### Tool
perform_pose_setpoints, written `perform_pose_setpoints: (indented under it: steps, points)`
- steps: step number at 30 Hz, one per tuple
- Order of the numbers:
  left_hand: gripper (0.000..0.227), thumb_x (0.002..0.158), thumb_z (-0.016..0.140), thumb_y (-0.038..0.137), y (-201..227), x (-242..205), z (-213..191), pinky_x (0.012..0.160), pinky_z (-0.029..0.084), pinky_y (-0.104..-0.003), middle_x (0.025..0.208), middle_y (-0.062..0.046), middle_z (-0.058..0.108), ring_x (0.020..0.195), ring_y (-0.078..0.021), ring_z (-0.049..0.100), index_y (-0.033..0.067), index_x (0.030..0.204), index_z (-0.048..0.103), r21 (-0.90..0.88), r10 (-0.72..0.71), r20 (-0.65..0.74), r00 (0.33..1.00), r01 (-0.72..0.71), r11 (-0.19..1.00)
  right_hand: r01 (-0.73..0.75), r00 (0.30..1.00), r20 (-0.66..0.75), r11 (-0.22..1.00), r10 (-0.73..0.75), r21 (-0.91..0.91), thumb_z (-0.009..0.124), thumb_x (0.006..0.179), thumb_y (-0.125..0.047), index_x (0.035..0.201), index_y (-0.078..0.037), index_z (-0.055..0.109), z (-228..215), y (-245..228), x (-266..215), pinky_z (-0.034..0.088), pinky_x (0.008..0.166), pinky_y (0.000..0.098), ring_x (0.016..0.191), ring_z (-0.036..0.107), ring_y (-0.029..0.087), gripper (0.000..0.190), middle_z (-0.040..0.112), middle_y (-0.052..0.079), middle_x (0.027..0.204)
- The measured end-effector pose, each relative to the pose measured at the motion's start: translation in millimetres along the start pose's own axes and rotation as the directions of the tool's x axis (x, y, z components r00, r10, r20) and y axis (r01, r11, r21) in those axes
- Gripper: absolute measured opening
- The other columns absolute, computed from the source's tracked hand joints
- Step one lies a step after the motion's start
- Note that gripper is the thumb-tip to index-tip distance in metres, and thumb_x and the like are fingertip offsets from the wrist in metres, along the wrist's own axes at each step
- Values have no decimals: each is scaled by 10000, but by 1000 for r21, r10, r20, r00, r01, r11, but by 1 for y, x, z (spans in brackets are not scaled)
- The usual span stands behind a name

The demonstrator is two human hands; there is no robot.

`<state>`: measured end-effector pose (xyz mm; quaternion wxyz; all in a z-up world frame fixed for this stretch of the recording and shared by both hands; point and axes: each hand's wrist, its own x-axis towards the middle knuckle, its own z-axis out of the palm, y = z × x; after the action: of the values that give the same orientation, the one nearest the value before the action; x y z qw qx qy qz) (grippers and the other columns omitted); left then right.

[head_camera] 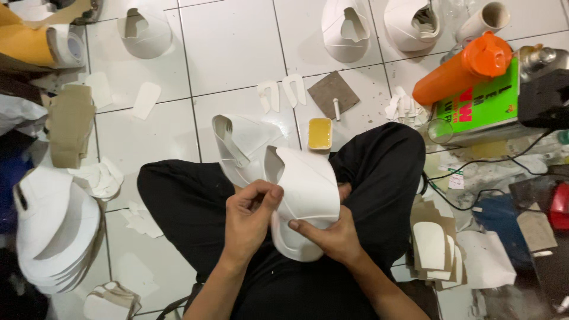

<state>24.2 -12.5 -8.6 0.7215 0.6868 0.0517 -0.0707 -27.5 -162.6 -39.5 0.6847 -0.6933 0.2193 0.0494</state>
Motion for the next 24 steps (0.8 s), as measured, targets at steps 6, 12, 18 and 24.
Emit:
perform_pose_setpoints:
  steps: [6, 12, 18, 24]
  points:
    - [191, 854, 656, 120, 16, 0, -17, 660, 398, -242, 687, -33, 565, 705, -140, 504, 42, 689, 600, -139, 140, 257, 956, -106, 985, 167, 884, 422, 979, -201, 116, 842, 632, -135, 1227, -5, 571, -25, 69, 5, 470, 952, 340, 1045, 598, 188, 667, 651, 94, 1172]
    - [141, 878, 606, 127, 74, 14, -36, 781, 341, -289, 770, 81, 656, 737, -103, 569, 162, 758, 672, 113, 287, 811, 510, -617, 779, -550, 683, 689, 450, -244, 704, 304, 722, -836, 1410, 101, 287, -54, 4, 22, 309, 1066, 540, 1248, 469, 409, 1163, 417, 291, 1390]
    - [266, 924, 506, 325, 45, 15, -59, 979, 403, -341, 1100, -108, 607, 1090, -227, 581, 101, 994, 631, 174, 233, 577, 783, -396, 901, -532, 842, 522, 371, 136, 761, 674, 786, -95, 1214, 43, 531, -39, 7, 13, 485, 929, 425, 970, 652, 315, 472, 656, 216, 1091]
    - [361, 970, 427, 260, -205, 49, -75, 294, 147, -200, 490, 113, 186, 330, -10, 245, 180, 1311, 515, -577, -491, 200, 848, 507, 641, -531, 824, 567, 325, -20, 783, 658, 849, -81, 1343, -35, 451, -5, -11, -16, 460, 1013, 400, 1165, 572, 284, 538, 579, 146, 1278]
